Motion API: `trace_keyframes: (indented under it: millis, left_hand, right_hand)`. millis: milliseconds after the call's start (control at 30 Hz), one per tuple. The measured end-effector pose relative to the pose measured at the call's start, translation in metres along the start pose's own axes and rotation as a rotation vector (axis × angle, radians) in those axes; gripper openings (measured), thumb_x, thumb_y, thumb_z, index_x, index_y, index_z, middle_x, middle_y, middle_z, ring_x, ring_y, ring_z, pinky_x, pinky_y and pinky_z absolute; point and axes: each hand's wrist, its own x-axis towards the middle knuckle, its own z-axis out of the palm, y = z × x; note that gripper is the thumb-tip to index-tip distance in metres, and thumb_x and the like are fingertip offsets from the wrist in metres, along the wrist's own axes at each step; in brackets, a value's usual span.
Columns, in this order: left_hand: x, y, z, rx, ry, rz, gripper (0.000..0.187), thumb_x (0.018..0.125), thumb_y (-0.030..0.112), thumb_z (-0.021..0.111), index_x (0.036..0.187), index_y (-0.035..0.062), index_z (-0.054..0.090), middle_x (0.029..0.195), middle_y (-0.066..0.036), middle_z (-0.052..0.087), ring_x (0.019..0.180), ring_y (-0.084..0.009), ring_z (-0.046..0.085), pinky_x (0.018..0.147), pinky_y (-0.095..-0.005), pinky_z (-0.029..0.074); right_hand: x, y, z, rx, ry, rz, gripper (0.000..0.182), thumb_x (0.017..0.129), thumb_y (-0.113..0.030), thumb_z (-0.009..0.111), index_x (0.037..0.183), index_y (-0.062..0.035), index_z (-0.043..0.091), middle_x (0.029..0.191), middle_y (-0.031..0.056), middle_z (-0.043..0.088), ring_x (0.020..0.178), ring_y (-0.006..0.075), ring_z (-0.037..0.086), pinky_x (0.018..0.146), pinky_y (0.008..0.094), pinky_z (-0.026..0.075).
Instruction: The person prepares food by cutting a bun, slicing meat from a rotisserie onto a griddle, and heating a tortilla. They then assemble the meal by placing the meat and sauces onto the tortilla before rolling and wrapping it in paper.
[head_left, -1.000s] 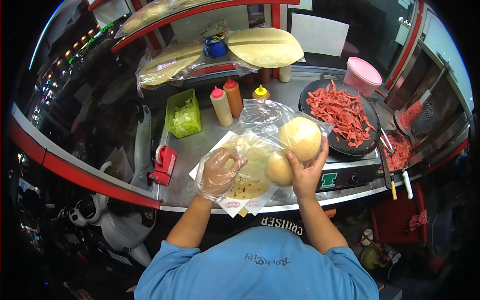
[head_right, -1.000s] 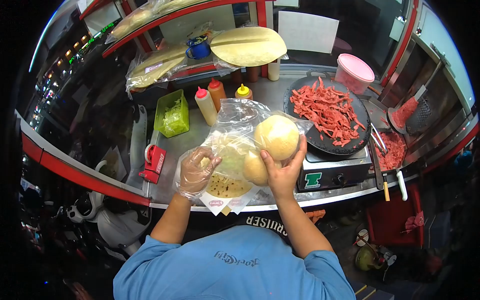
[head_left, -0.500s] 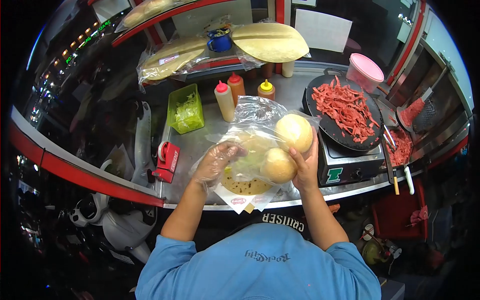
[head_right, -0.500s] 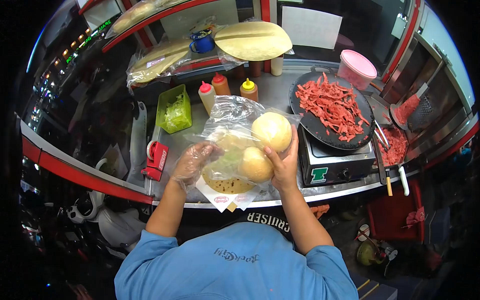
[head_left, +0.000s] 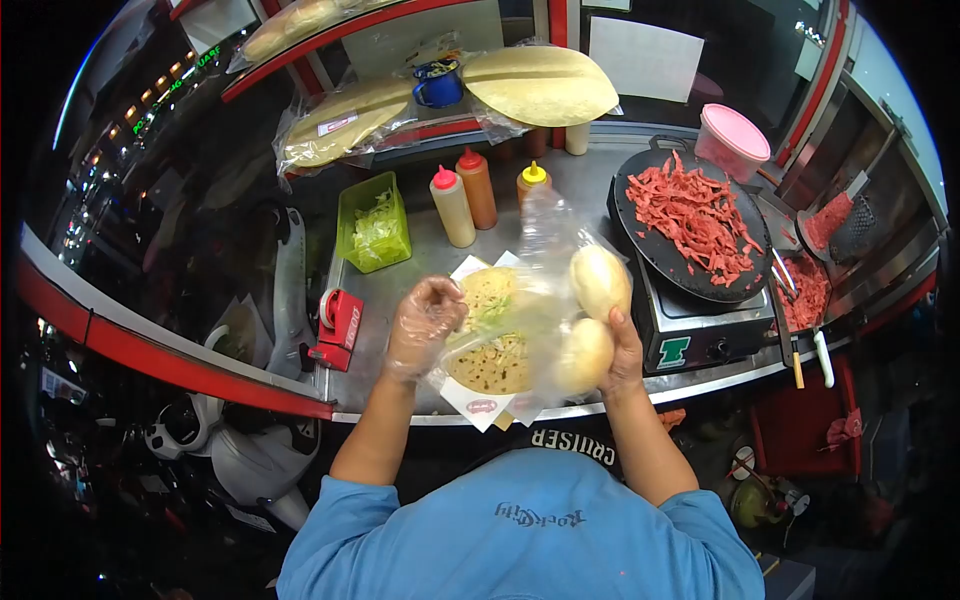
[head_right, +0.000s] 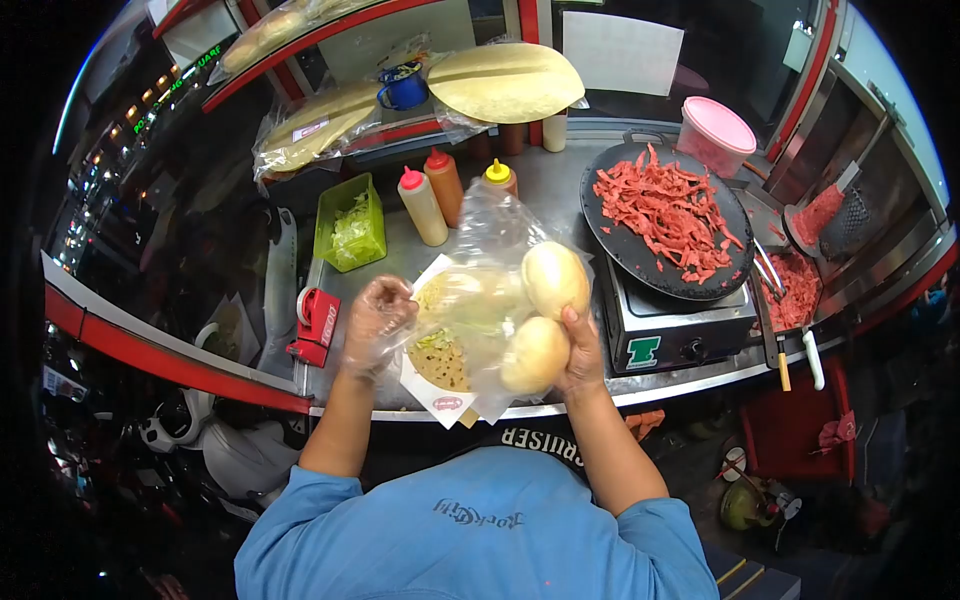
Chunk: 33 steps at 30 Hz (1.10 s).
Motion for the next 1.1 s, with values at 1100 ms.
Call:
trace_keyframes:
  millis: [1100]
  left_hand:
    - [-0.027,0.008,0.049,1.267,-0.16,0.581,0.021,0.097,0.018,0.071,0.109,0.0006,0.069,0.098,-0.014,0.071,0.086,-0.0309,0.069,0.085,-0.0398,0.056]
  right_hand:
    - [-0.038,0.007,0.004,-0.862,0.167,-0.57,0.109,0.081,-0.006,0.086,0.159,-0.0021,0.01,0.149,0.0191,0.039,0.14,0.0291,0.044,0.118,0.0431,0.038]
